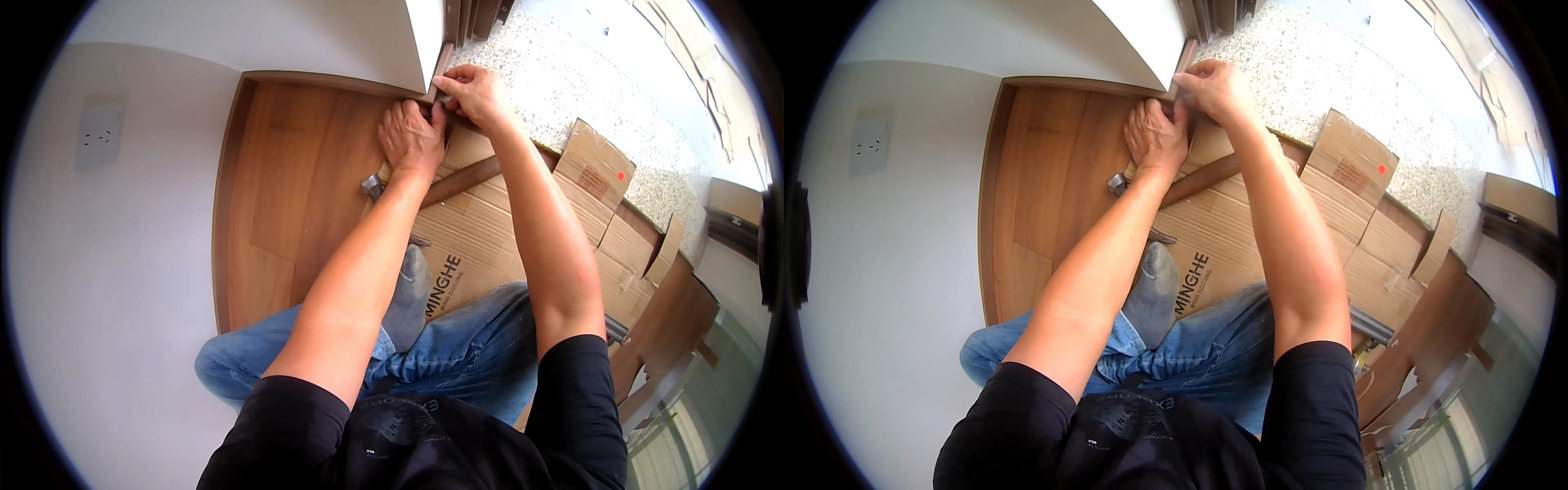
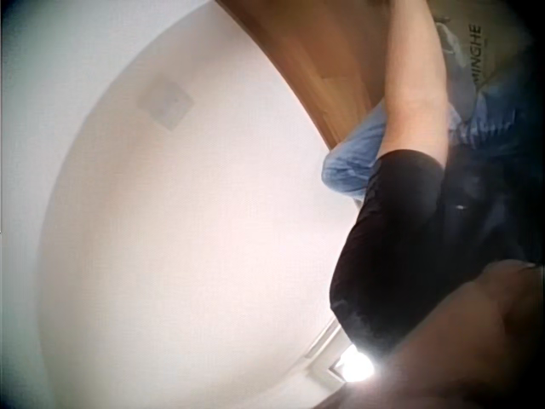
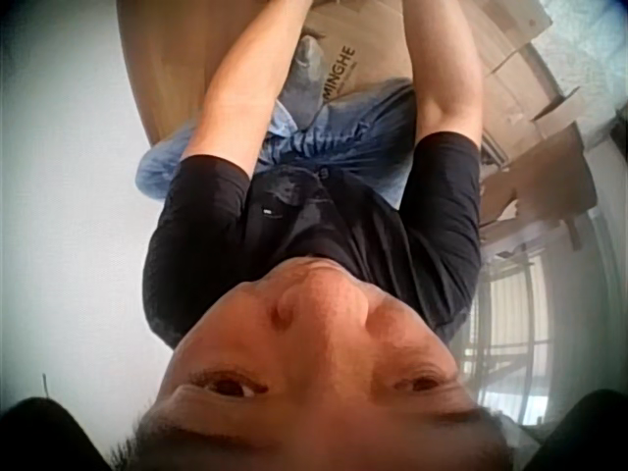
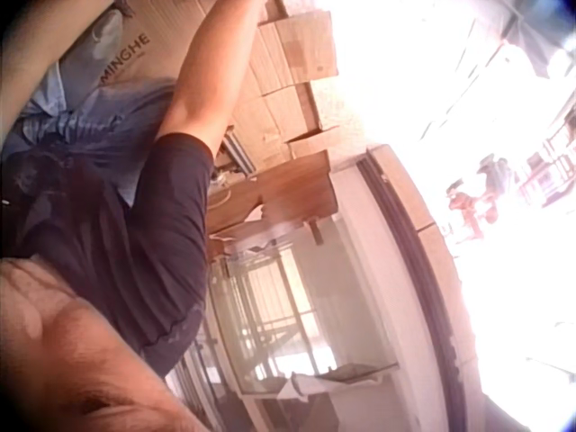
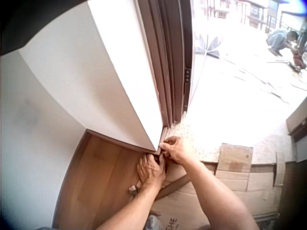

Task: The person installs a piece of baseboard molding along the bottom of a wall by positioning it by hand and then securing it using a hammer and a pneumatic nail gun.

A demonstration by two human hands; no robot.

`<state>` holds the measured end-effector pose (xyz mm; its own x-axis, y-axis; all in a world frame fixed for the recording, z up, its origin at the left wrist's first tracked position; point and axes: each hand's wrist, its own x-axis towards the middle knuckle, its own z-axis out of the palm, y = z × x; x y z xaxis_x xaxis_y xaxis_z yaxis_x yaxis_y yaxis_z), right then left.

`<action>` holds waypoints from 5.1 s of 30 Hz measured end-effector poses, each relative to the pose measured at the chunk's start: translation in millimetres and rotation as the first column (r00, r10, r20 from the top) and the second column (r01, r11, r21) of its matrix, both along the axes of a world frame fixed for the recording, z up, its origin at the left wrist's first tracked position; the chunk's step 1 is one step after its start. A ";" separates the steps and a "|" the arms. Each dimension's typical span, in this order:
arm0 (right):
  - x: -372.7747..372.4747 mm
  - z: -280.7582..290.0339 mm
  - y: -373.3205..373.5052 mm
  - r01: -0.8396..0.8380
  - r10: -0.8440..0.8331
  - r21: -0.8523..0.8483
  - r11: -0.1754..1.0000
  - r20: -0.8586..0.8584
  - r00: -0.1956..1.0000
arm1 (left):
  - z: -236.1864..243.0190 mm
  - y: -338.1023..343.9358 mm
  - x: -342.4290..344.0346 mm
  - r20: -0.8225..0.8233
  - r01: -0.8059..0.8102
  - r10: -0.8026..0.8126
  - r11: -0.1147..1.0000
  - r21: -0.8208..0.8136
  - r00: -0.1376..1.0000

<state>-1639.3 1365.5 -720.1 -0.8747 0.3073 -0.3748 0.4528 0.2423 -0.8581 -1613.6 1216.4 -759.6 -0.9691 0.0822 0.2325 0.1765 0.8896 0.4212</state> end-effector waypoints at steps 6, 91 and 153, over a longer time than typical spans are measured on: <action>1.9 2.1 2.2 -0.001 0.001 0.009 1.000 -0.006 1.000 | 0.9 2.7 -0.1 0.032 -0.011 0.012 0.999 -0.032 0.999; 8.5 6.1 -8.5 -0.101 0.104 0.030 0.994 -0.160 0.982 | 3.1 -10.4 -2.4 0.015 0.030 -0.032 0.991 0.128 0.999; 8.4 -2.6 -0.9 -0.095 0.093 -0.006 0.995 -0.147 0.985 | 11.2 -8.3 -1.4 0.145 0.046 -0.064 0.991 0.123 0.987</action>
<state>-1630.8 1364.5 -722.7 -0.9450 0.2173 -0.2444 0.2982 0.2662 -0.9166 -1615.0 1208.1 -748.4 -0.9883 0.1170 0.0983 0.1519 0.8220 0.5489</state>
